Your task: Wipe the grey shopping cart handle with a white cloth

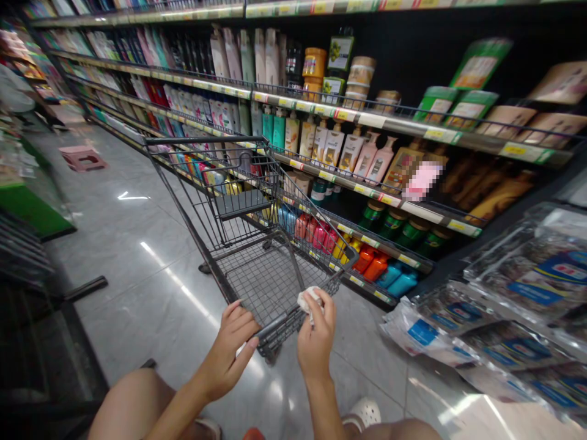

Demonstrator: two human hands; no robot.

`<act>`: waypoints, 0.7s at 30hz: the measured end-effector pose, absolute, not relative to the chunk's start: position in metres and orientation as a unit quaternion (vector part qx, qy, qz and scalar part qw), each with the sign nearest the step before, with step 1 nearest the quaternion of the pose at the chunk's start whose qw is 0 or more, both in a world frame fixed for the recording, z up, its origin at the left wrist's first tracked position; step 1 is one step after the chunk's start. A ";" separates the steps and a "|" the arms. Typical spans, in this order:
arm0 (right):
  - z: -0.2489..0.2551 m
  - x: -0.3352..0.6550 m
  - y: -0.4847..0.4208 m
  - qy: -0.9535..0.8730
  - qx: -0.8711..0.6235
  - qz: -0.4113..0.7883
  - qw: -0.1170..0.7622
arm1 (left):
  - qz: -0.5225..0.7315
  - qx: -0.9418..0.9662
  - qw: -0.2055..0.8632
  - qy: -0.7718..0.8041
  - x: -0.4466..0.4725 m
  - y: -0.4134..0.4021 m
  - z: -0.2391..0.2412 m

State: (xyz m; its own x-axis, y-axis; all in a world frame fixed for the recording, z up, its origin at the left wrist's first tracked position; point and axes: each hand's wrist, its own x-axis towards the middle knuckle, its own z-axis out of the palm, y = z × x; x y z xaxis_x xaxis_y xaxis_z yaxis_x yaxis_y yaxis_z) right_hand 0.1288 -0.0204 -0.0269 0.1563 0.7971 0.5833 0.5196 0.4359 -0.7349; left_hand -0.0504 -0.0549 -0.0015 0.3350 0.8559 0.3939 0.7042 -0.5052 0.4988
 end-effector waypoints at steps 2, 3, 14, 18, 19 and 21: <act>-0.029 0.138 -0.006 -0.625 -0.525 0.105 0.568 | 0.311 0.809 0.122 0.484 -0.051 -0.055 -0.001; -0.030 0.143 0.002 -0.619 -0.529 0.096 0.572 | 0.308 0.809 0.123 0.484 -0.052 -0.054 -0.001; -0.038 0.155 0.031 -0.501 -0.593 0.110 0.621 | 0.317 0.801 0.110 0.496 -0.049 -0.054 -0.006; -0.051 0.131 0.014 -0.430 -0.602 0.186 0.646 | 0.314 0.798 0.091 0.506 -0.046 -0.056 -0.001; -0.053 0.124 0.009 -0.422 -0.600 0.199 0.650 | 0.313 0.799 0.085 0.507 -0.045 -0.056 0.000; -0.054 0.111 -0.003 -0.413 -0.594 0.215 0.656 | 0.311 0.800 0.077 0.507 -0.044 -0.056 0.002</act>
State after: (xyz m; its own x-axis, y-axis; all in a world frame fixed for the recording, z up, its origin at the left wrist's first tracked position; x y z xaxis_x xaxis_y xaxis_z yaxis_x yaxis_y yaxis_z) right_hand 0.1107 -0.0029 -0.0540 0.5669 0.7726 0.2856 0.2074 0.2017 -0.9572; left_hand -0.0441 -0.0565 0.0022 0.2919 0.8597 0.4193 0.7636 -0.4734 0.4391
